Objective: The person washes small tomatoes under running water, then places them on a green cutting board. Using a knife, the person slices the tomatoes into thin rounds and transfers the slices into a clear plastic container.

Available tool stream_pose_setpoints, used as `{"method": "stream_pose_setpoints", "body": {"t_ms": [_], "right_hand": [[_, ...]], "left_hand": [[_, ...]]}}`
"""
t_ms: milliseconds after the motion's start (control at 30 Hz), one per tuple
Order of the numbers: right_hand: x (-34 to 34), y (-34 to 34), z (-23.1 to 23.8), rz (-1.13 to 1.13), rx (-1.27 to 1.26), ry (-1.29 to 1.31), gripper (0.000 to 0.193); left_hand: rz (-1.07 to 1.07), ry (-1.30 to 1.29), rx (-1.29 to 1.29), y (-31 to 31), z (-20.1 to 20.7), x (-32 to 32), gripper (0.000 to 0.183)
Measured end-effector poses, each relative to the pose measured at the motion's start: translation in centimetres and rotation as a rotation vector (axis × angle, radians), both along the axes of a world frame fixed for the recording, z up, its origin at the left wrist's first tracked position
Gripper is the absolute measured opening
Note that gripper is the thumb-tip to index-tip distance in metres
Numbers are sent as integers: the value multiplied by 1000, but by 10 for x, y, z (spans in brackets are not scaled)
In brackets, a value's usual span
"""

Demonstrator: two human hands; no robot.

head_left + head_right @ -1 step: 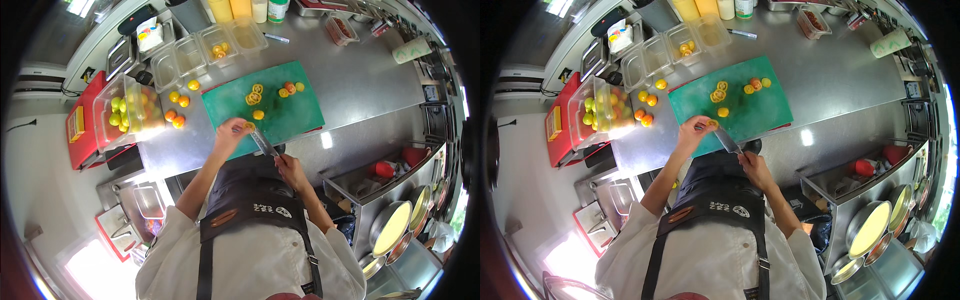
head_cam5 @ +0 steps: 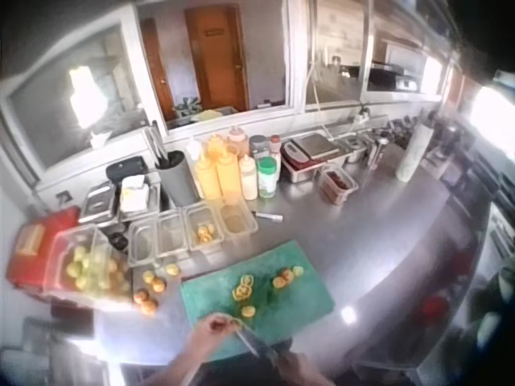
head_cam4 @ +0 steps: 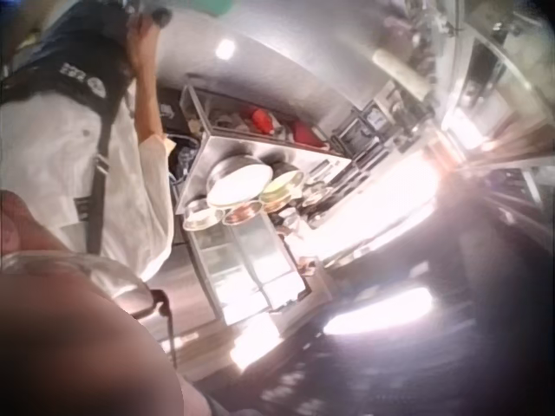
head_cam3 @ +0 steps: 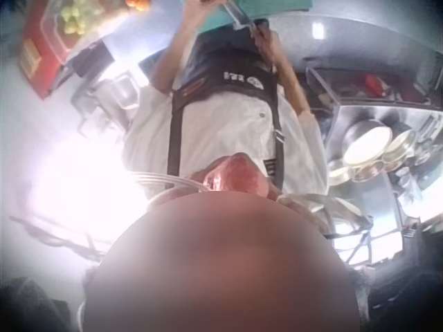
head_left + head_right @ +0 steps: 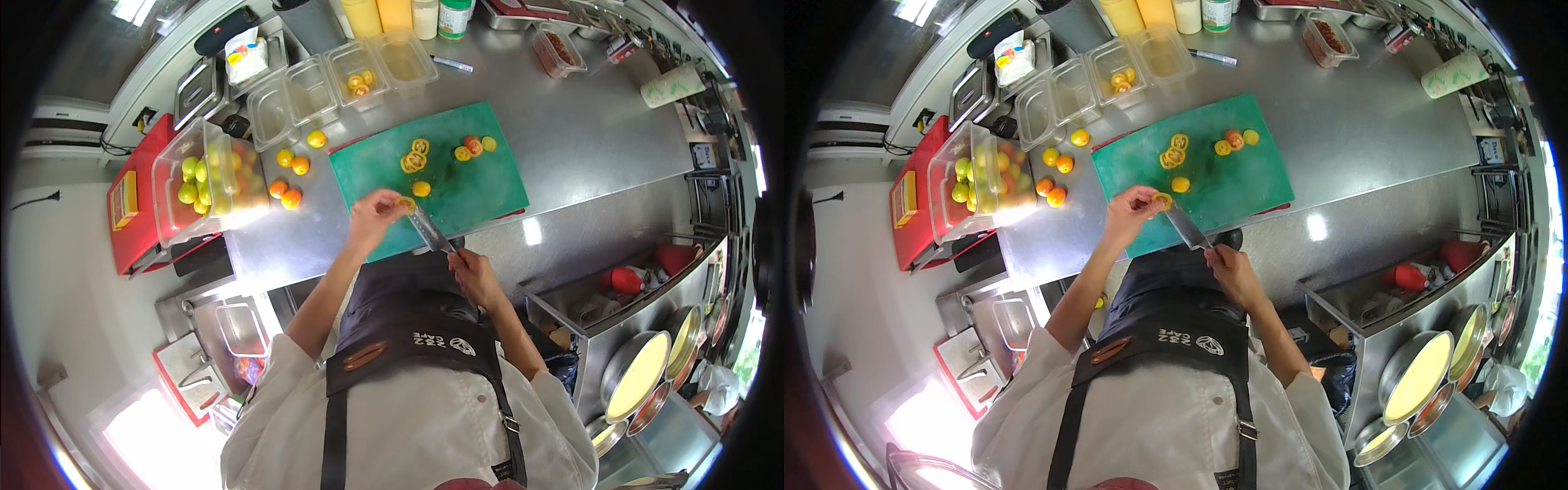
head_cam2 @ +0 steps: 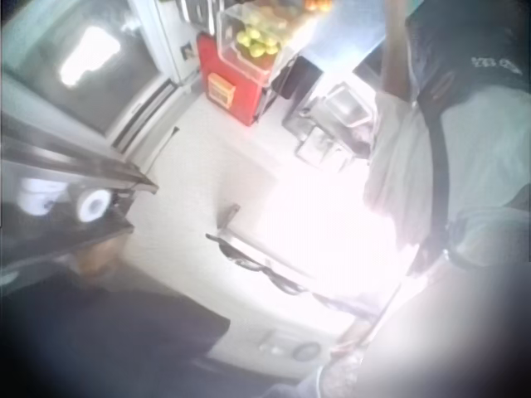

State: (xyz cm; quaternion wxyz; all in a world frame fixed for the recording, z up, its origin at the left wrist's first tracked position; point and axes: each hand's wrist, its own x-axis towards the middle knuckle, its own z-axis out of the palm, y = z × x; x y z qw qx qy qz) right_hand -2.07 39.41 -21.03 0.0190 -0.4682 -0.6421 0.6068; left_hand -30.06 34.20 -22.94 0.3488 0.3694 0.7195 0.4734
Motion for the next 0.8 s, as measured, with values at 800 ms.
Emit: {"method": "stream_pose_setpoints", "body": {"t_ms": [800], "right_hand": [[-52, 184, 1, 233, -30, 70, 46]], "left_hand": [[179, 282, -326, 100, 2, 0, 41]]}}
